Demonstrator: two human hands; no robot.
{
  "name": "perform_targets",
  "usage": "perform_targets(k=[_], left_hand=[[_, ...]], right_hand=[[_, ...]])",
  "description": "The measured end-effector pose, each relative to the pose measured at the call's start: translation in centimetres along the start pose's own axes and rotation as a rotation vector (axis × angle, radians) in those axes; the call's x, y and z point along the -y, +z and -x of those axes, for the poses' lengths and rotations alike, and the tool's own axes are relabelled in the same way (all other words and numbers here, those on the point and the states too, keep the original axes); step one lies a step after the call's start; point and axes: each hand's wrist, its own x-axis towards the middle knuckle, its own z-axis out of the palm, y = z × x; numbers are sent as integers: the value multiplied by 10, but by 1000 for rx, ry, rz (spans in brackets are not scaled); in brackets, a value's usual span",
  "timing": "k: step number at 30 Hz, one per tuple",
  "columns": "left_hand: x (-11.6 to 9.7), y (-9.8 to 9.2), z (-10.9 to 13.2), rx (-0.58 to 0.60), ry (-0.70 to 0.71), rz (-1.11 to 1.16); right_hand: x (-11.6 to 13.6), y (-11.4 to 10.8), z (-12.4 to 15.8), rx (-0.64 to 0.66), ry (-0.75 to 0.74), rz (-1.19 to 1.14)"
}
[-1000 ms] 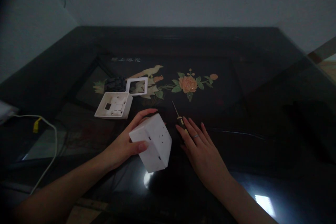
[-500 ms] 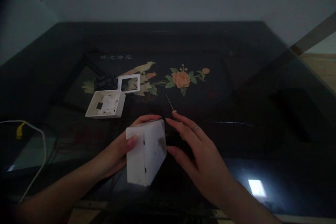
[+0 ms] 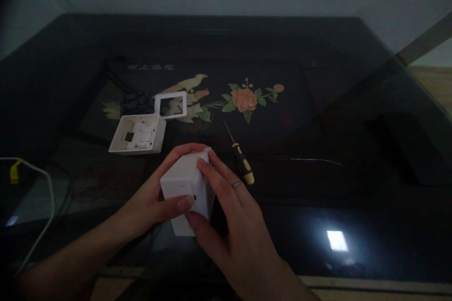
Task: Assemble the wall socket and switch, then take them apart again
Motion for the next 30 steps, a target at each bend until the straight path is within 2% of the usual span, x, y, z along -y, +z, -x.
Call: perform_targets(k=[4, 8, 13, 19, 30], left_hand=[[-2, 1, 0, -25, 40, -107], [1, 1, 1, -61, 81, -216], [9, 1, 2, -89, 133, -296], [14, -1, 2, -162, 248, -520], [16, -2, 1, -135, 377, -656]], right_hand=[[-4, -3, 4, 27, 3, -61], [-5, -4, 6, -6, -4, -78], [-3, 0, 2, -42, -51, 32], [0, 2, -4, -90, -95, 164], [5, 10, -4, -147, -90, 327]])
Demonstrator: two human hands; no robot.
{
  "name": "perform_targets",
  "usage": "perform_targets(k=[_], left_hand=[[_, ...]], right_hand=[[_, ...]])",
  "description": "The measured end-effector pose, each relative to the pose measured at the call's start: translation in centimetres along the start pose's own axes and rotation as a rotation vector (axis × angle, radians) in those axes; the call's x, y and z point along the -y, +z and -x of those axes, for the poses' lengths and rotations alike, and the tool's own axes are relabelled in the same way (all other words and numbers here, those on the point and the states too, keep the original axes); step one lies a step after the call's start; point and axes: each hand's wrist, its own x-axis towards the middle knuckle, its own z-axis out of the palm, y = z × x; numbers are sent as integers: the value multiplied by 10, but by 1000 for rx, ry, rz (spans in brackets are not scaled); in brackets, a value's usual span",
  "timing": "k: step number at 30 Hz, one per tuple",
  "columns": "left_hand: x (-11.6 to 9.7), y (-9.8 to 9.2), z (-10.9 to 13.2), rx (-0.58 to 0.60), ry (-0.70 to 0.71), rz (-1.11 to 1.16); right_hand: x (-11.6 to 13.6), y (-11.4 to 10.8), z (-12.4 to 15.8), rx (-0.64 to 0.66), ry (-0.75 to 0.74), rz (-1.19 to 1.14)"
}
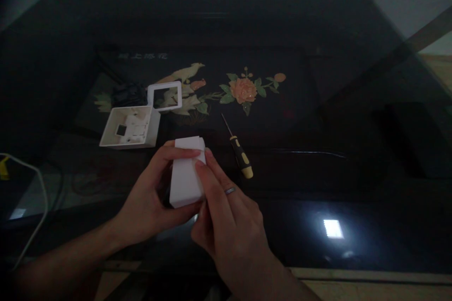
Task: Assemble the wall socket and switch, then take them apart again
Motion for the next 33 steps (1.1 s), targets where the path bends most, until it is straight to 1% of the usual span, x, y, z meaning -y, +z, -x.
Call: perform_targets(k=[4, 6, 9, 13, 15, 17, 20, 22, 25, 26, 28, 31, 33], left_hand=[[1, 3, 0, -22, 19, -8], [2, 3, 0, -33, 32, -10], [4, 2, 0, -27, 31, -7], [4, 1, -1, -34, 29, -3], [2, 2, -2, -48, -2, 40], [-1, 2, -4, -51, -71, 132], [-2, 1, -7, -65, -185, 285], [1, 0, -8, -84, -239, 378], [7, -1, -8, -83, -300, 519], [9, -1, -8, -80, -311, 553], [11, 0, -9, -86, -319, 584], [11, 3, -9, -98, -309, 596], [12, 4, -9, -104, -311, 595]], right_hand=[[2, 5, 0, -42, 47, 10], [1, 5, 0, -34, 66, 4], [-1, 3, -1, -9, 49, -10], [-4, 2, -1, -16, 25, -35], [-5, 1, -1, -7, 19, -71], [-7, 0, 0, 17, 24, -158], [-14, -7, 1, 29, 102, -281], [-24, -12, 0, 1, 175, -206], [-44, -16, -3, -8, 231, 121], [-51, -15, -4, 25, 236, 220], [-62, -10, -7, 121, 230, 343], [-68, 0, -14, 274, 190, 445], [-69, 5, -18, 341, 162, 500]])
